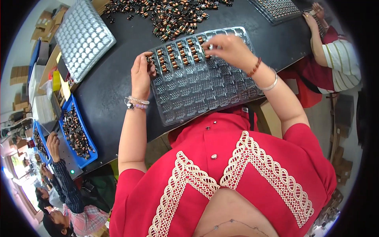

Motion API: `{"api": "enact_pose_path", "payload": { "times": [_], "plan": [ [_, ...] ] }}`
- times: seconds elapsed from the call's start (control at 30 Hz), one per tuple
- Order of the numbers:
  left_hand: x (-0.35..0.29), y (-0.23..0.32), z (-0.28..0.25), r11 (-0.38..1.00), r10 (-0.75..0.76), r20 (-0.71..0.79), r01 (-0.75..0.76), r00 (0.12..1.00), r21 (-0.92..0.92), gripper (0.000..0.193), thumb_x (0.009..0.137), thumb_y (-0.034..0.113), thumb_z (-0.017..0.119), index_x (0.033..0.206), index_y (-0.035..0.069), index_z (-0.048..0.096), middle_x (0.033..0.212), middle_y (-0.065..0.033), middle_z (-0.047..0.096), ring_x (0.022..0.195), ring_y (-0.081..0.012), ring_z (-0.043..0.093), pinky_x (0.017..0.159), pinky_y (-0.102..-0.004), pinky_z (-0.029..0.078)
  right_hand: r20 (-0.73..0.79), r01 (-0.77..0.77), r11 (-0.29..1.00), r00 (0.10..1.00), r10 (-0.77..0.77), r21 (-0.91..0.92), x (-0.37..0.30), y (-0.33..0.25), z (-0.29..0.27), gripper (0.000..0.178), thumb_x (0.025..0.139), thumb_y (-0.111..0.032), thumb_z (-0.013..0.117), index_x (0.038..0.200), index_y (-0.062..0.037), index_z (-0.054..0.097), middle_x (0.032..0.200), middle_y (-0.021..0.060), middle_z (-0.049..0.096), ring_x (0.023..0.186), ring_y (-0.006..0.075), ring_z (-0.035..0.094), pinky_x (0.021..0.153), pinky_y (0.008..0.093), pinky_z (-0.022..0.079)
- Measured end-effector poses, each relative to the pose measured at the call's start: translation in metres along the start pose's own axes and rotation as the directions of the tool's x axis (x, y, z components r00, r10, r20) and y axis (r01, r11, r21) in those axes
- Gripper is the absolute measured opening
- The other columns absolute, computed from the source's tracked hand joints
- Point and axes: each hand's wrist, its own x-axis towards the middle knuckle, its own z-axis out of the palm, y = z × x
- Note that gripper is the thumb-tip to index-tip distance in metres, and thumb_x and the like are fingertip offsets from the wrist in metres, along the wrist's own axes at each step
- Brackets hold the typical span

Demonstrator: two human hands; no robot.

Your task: The person sorts small electronic components by hand, placing them into a plastic tray.

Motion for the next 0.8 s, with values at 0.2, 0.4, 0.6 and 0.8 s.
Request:
{"api": "enact_pose_path", "payload": {
  "times": [0.2,0.4,0.6,0.8],
  "plan": [
    [0.001,-0.002,0.003,1.000,-0.006,0.000,0.006,1.000,-0.004,0.024,0.099,0.022,0.045,0.114,0.004,0.051,0.077,-0.0009,0.054,0.066,-0.0066,0.052,0.061,-0.0216,0.046,-0.044,0.044,0.999,0.998,-0.043,0.002,-0.040,0.008,0.021,0.019,0.072,-0.013,0.074,0.089,-0.0081,0.068,0.089,0.0039,0.068,0.083,0.0215,0.063,0.071,0.0320,0.050],
    [0.011,-0.006,0.002,0.995,-0.033,-0.008,0.032,0.999,-0.089,0.022,0.098,0.022,0.048,0.108,0.002,0.052,0.078,-0.0037,0.055,0.068,-0.0093,0.055,0.060,-0.0220,0.048,-0.102,0.035,0.993,0.995,-0.023,0.116,-0.038,0.018,0.027,0.013,0.075,-0.011,0.072,0.087,-0.0068,0.067,0.092,0.0055,0.066,0.083,0.0219,0.063,0.071,0.0304,0.051],
    [0.007,-0.009,0.000,0.995,-0.006,-0.018,0.004,1.000,-0.104,0.023,0.098,0.021,0.047,0.112,0.003,0.052,0.077,-0.0042,0.058,0.067,-0.0097,0.057,0.061,-0.0215,0.048,-0.087,0.121,0.988,0.988,-0.130,-0.096,-0.036,0.006,0.018,0.008,0.078,-0.011,0.070,0.083,-0.0057,0.066,0.099,0.0064,0.064,0.083,0.0216,0.063,0.069,0.0305,0.051],
    [-0.001,-0.006,0.001,0.998,-0.010,-0.002,0.010,1.000,-0.069,0.021,0.097,0.014,0.048,0.114,0.002,0.055,0.088,-0.0082,0.066,0.072,-0.0104,0.063,0.064,-0.0208,0.049,-0.273,-0.191,0.921,0.957,0.097,-0.340,0.045,0.065,0.009,0.027,0.084,-0.027,0.064,0.105,-0.0111,0.063,0.111,0.0066,0.061,0.107,0.0264,0.055,0.088,0.0381,0.047]
  ]
}}
